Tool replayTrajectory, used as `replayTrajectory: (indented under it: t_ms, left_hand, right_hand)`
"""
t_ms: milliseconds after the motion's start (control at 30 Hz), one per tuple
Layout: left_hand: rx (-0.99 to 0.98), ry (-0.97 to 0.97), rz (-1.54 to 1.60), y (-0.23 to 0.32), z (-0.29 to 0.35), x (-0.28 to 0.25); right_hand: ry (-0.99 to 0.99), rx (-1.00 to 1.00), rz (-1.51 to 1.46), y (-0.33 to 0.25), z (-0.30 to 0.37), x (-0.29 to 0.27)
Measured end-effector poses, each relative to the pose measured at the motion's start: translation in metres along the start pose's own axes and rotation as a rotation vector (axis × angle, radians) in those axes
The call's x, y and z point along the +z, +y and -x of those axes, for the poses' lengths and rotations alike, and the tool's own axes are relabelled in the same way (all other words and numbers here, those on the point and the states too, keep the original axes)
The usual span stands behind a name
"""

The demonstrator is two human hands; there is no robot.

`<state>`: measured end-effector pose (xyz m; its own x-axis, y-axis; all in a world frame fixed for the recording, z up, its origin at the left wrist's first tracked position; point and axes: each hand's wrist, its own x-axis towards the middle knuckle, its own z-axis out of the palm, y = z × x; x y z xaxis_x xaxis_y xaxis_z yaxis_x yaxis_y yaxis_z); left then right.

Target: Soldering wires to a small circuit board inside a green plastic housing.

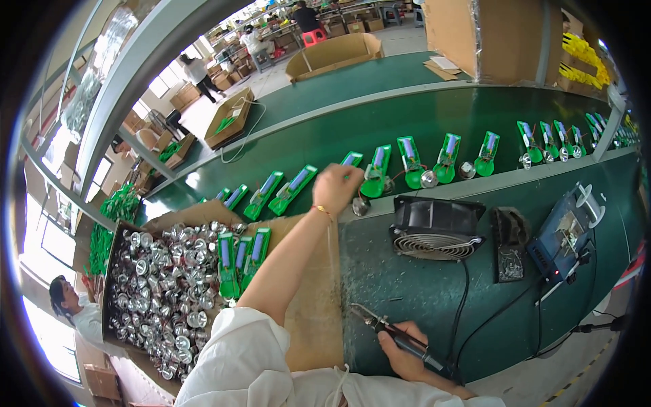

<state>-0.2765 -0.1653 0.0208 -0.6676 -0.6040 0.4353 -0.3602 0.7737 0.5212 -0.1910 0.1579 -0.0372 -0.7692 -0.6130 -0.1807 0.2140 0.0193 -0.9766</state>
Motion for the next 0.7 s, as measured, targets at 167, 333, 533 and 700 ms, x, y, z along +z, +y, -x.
replayTrajectory:
  t_ms: [167, 333, 533, 700]
  left_hand:
    - [-0.127, 0.142, -0.217, -0.064, -0.025, -0.012]
    - [-0.17, -0.124, -0.202, -0.093, 0.01, -0.006]
    - [-0.226, -0.102, -0.115, -0.047, 0.13, -0.075]
    - [-0.373, -0.027, -0.058, 0.004, 0.266, -0.128]
  right_hand:
    - [-0.021, 0.011, 0.0, -0.005, -0.006, -0.001]
    - [-0.033, -0.046, 0.06, -0.003, -0.004, -0.001]
    - [-0.051, -0.052, -0.016, -0.004, -0.004, 0.0]
    - [-0.055, -0.089, -0.013, -0.011, 0.001, 0.004]
